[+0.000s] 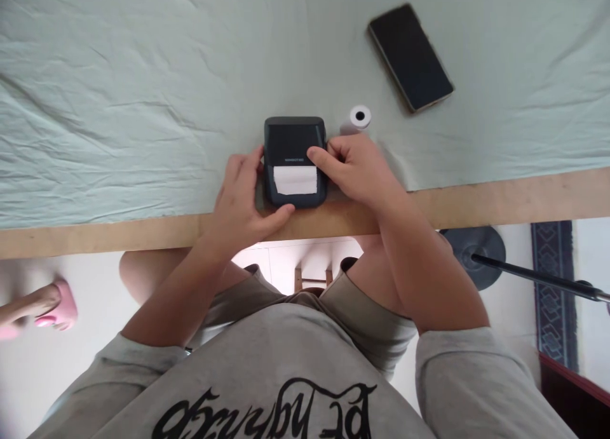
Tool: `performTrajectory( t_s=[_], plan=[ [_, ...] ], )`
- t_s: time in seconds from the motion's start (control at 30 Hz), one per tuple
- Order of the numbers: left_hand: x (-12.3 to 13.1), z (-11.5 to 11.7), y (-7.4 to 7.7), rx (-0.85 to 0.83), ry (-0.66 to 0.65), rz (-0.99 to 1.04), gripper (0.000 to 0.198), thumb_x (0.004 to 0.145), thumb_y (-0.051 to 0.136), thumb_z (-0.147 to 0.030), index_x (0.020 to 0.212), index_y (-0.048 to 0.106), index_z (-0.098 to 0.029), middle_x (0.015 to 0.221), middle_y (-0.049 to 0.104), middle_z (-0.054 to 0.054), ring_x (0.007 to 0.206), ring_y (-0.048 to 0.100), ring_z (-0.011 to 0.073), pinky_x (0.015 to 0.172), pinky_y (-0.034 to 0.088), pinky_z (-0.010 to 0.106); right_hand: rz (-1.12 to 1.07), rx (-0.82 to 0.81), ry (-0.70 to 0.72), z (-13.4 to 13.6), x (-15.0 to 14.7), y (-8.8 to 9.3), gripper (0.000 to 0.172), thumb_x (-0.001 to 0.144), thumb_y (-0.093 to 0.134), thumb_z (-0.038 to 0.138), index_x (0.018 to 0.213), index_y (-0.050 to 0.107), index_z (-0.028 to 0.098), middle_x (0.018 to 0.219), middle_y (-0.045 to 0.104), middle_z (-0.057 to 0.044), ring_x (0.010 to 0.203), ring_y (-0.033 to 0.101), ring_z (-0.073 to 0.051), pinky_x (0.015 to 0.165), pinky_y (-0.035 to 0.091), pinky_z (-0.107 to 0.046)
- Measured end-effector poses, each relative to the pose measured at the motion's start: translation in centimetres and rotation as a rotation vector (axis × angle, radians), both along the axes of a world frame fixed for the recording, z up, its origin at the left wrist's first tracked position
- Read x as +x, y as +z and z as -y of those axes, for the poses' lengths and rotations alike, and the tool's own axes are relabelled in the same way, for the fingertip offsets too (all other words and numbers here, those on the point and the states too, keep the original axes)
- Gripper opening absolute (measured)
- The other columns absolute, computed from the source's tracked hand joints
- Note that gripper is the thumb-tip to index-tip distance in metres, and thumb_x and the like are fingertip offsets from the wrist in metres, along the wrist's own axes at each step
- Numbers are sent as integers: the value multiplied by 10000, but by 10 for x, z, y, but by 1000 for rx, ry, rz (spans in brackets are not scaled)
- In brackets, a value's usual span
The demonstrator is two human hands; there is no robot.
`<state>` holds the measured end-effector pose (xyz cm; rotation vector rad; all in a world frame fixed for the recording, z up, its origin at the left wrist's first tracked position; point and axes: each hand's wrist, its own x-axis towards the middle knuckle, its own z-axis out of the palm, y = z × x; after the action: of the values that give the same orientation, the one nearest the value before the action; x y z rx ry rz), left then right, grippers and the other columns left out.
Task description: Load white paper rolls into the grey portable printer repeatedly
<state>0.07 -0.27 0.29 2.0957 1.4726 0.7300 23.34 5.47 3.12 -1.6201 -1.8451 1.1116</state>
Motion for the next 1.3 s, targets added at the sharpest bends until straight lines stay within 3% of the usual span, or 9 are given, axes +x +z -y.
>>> performTrajectory(
  t_s=[0.1, 0.2, 0.37, 0.47, 0.67, 0.8, 1.07, 1.2, 1.3],
  plan=[
    [-2, 1, -2, -22, -33, -83, 1035, 824, 850, -629, 1632, 382, -183, 1584, 505, 230, 1476, 510, 434, 1233, 443, 576, 15, 37, 11, 1, 1, -1, 613, 995, 609, 607, 553, 424, 225, 535, 507, 12, 530, 433, -116, 524, 301, -308],
    [-1, 0, -6, -15, -29, -143, 1147, 800, 847, -726, 1662, 344, -161, 1689, 426, 255, 1559, 434, 467, 1271, 393, 590, 13, 57, 5, 2, 2, -5, 645, 993, 573, 682, 564, 417, 228, 541, 490, 9, 539, 435, -122, 528, 295, -315],
    [1, -2, -13, -3, 1, -180, 1291, 744, 788, -884, 1666, 350, -94, 1704, 417, 291, 1572, 440, 468, 1276, 396, 541, -31, 31, -20, 3, 1, -10, 728, 971, 500, 830, 565, 457, 227, 536, 507, 5, 518, 473, -128, 511, 329, -319],
    [0, -4, -14, 8, 3, -162, 1304, 714, 778, -917, 1661, 377, -116, 1689, 453, 276, 1551, 475, 462, 1270, 408, 536, -64, 23, -46, 4, 0, -11, 755, 977, 454, 855, 556, 468, 228, 521, 501, 10, 496, 488, -129, 514, 361, -318],
    [-2, -7, -9, -12, -3, -108, 1205, 698, 889, -803, 1641, 429, -211, 1638, 538, 219, 1479, 558, 435, 1235, 435, 541, 20, 54, 18, 5, 3, -11, 650, 1039, 516, 693, 590, 473, 225, 574, 536, -3, 571, 500, -143, 582, 324, -331],
    [-1, -7, -2, -47, 21, -139, 1179, 684, 899, -797, 1611, 488, -195, 1572, 602, 221, 1421, 596, 459, 1178, 452, 578, 83, 40, 20, 4, 4, -8, 559, 1026, 598, 578, 615, 467, 223, 589, 522, 12, 578, 465, -137, 598, 283, -331],
    [0, -5, 0, -60, 26, -168, 1167, 720, 859, -807, 1627, 464, -187, 1590, 590, 216, 1449, 573, 444, 1183, 436, 553, 133, 7, -26, 7, -2, 8, 495, 850, 805, 359, 573, 411, 242, 528, 431, 55, 542, 386, -117, 577, 274, -345],
    [0, -4, -2, -50, 33, -142, 959, 910, 702, -753, 1634, 456, -174, 1608, 575, 209, 1471, 550, 436, 1210, 398, 572, -3, 143, -137, 12, -6, 5, 465, 803, 837, 314, 676, 392, 267, 566, 477, 65, 550, 413, -125, 572, 326, -338],
    [2, -4, 0, -49, 34, -134, 816, 998, 591, -695, 1625, 467, -188, 1599, 590, 196, 1458, 564, 418, 1209, 392, 568, -137, 282, -222, 10, -14, 9, 401, 859, 774, 294, 756, 387, 286, 565, 498, 74, 520, 504, -136, 539, 368, -320]
  ],
)
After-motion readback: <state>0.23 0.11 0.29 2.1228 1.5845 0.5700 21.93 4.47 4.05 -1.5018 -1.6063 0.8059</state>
